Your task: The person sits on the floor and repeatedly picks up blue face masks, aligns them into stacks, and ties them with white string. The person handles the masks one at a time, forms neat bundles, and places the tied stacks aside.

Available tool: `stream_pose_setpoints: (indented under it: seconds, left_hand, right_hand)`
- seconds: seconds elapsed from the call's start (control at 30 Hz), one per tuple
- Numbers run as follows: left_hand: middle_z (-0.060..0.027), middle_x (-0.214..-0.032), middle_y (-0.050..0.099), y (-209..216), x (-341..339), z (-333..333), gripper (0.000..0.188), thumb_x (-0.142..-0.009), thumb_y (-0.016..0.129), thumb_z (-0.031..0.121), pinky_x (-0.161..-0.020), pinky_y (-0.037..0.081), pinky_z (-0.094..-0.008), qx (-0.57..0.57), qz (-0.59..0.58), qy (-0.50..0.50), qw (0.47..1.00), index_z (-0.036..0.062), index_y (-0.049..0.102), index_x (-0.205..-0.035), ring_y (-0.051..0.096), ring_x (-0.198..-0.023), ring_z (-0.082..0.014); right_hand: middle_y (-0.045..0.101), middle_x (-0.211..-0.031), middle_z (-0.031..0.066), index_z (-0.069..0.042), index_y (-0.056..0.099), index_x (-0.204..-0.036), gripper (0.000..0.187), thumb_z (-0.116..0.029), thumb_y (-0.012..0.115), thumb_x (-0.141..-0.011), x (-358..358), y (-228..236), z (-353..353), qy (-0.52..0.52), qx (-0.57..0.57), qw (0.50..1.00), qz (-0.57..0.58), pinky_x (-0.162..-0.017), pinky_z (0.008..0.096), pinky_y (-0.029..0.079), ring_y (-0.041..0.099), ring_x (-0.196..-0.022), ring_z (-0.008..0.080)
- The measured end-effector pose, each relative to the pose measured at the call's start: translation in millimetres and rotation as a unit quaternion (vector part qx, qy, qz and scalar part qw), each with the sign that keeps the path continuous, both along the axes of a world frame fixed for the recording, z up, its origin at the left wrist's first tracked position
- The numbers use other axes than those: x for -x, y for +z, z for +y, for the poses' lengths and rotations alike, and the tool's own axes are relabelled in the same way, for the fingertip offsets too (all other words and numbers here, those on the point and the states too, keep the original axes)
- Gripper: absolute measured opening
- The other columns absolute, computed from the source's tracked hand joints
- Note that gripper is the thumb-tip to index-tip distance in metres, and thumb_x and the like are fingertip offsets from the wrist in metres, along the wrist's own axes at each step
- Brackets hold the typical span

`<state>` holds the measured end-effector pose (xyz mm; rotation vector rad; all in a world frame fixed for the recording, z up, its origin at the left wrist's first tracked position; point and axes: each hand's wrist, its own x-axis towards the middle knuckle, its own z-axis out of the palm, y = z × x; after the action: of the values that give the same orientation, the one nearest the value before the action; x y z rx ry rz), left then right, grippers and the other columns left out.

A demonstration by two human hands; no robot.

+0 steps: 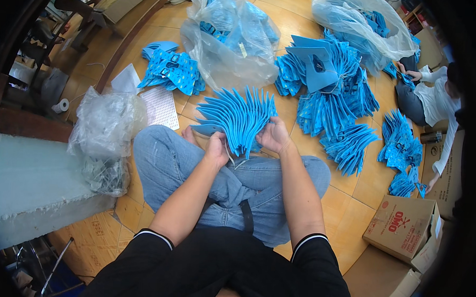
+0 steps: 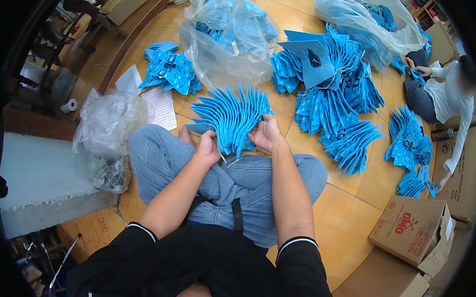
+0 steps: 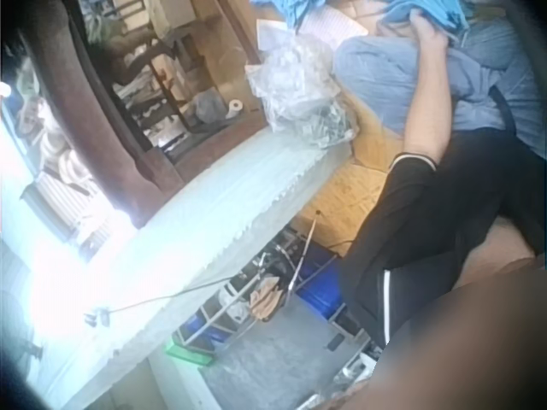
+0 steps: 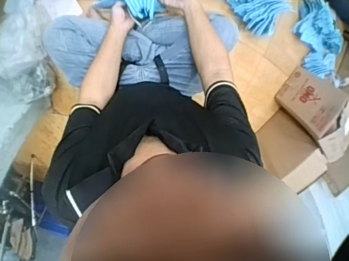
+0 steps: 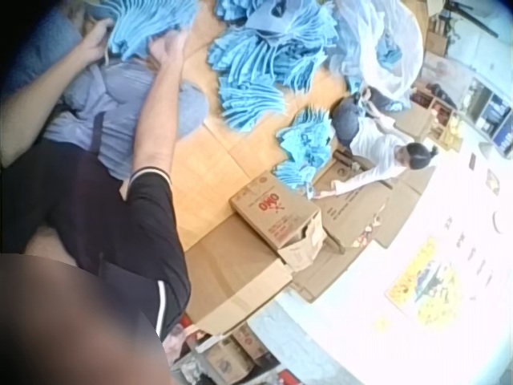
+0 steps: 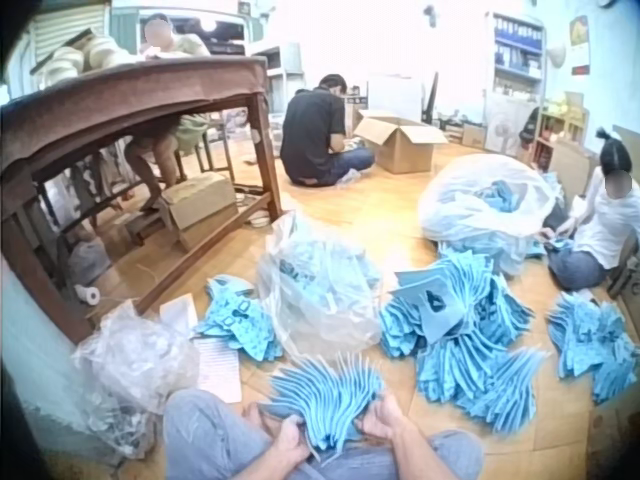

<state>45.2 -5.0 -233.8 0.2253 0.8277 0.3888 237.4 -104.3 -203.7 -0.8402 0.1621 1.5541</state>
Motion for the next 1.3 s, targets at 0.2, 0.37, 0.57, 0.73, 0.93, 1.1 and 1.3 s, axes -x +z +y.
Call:
stream_pose_setpoints:
  seconds: [0.2, 0.37, 0.57, 0.73, 0.93, 1.1, 1.3]
  left_hand:
    - [-0.0101, -0.102, 0.067, 1, -4, -9, 0.025, -0.096, 0.042, 0.011, -0.08, 0.056, -0.0375, -0.097, 0.062, -0.015, 0.993, 0.0029, 0.059, -0.112, 0.067, -0.089, -0.0203]
    - [-0.0085, -0.103, 0.067, 4, -5, -14, 0.021, -0.095, 0.049, 0.006, -0.077, 0.057, -0.0337, -0.122, 0.068, -0.01, 0.99, 0.0036, 0.058, -0.114, 0.067, -0.087, -0.0183]
    - [-0.0087, -0.105, 0.067, 10, -5, -15, 0.023, -0.095, 0.051, 0.009, -0.078, 0.056, -0.0332, -0.142, 0.119, -0.035, 0.982, 0.0013, 0.057, -0.116, 0.067, -0.089, -0.0186]
    - [-0.0092, -0.104, 0.068, 11, -8, -15, 0.024, -0.096, 0.05, 0.009, -0.077, 0.056, -0.0322, -0.144, 0.107, 0.019, 0.984, 0.0006, 0.057, -0.117, 0.067, -0.089, -0.0187]
    - [-0.0088, -0.099, 0.068, 3, -8, -17, 0.023, -0.096, 0.049, 0.012, -0.071, 0.056, -0.0311, -0.171, 0.119, -0.002, 0.978, 0.001, 0.059, -0.114, 0.068, -0.083, -0.0181]
    - [-0.007, -0.093, 0.068, 1, -8, -17, 0.021, -0.094, 0.049, 0.011, -0.062, 0.055, -0.0299, -0.177, 0.171, -0.018, 0.969, 0.0029, 0.06, -0.111, 0.065, -0.071, -0.0163]
    - [-0.0044, -0.078, 0.063, 6, -10, -21, 0.016, -0.094, 0.046, 0.009, -0.054, 0.048, -0.0279, -0.178, 0.183, -0.014, 0.967, 0.0027, 0.061, -0.098, 0.058, -0.061, -0.0141]
  right_hand:
    - [0.064, -0.092, 0.0048, -0.008, 0.061, -0.104, 0.055, -0.057, 0.035, -0.098, -6, -19, 1, -0.012, 0.053, 0.998, 0.013, -0.065, 0.0278, 0.049, 0.057, -0.077, 0.0168]
    - [0.064, -0.09, 0.0045, -0.008, 0.06, -0.104, 0.046, -0.051, 0.044, -0.099, -1, -25, 1, -0.071, 0.115, 0.99, -0.026, -0.06, 0.0244, 0.052, 0.058, -0.072, 0.0141]
    - [0.064, -0.096, 0.0089, -0.004, 0.059, -0.104, 0.036, -0.037, 0.045, -0.101, 7, -12, -2, -0.095, 0.104, 0.989, -0.035, -0.066, 0.0256, 0.055, 0.061, -0.079, 0.0173]
    - [0.061, -0.098, 0.0134, 0.001, 0.056, -0.103, 0.017, -0.007, 0.044, -0.094, 12, 6, -8, -0.151, 0.066, 0.986, 0.014, -0.075, 0.026, 0.056, 0.061, -0.087, 0.0211]
    - [0.061, -0.09, 0.0058, 0.001, 0.058, -0.094, 0.009, 0.004, 0.052, -0.088, 24, -4, -5, -0.152, 0.135, 0.969, -0.139, -0.065, 0.0238, 0.054, 0.061, -0.078, 0.016]
    - [0.066, -0.085, 0.0054, 0.0, 0.063, -0.09, 0.007, -0.004, 0.061, -0.085, 29, -7, -6, -0.114, 0.208, 0.92, -0.311, -0.061, 0.0229, 0.053, 0.063, -0.073, 0.0136]
    - [0.069, -0.078, 0.0104, -0.001, 0.066, -0.093, 0.017, -0.011, 0.067, -0.079, 35, -3, -4, -0.039, 0.294, 0.747, -0.595, -0.064, 0.03, 0.054, 0.068, -0.074, 0.0186]
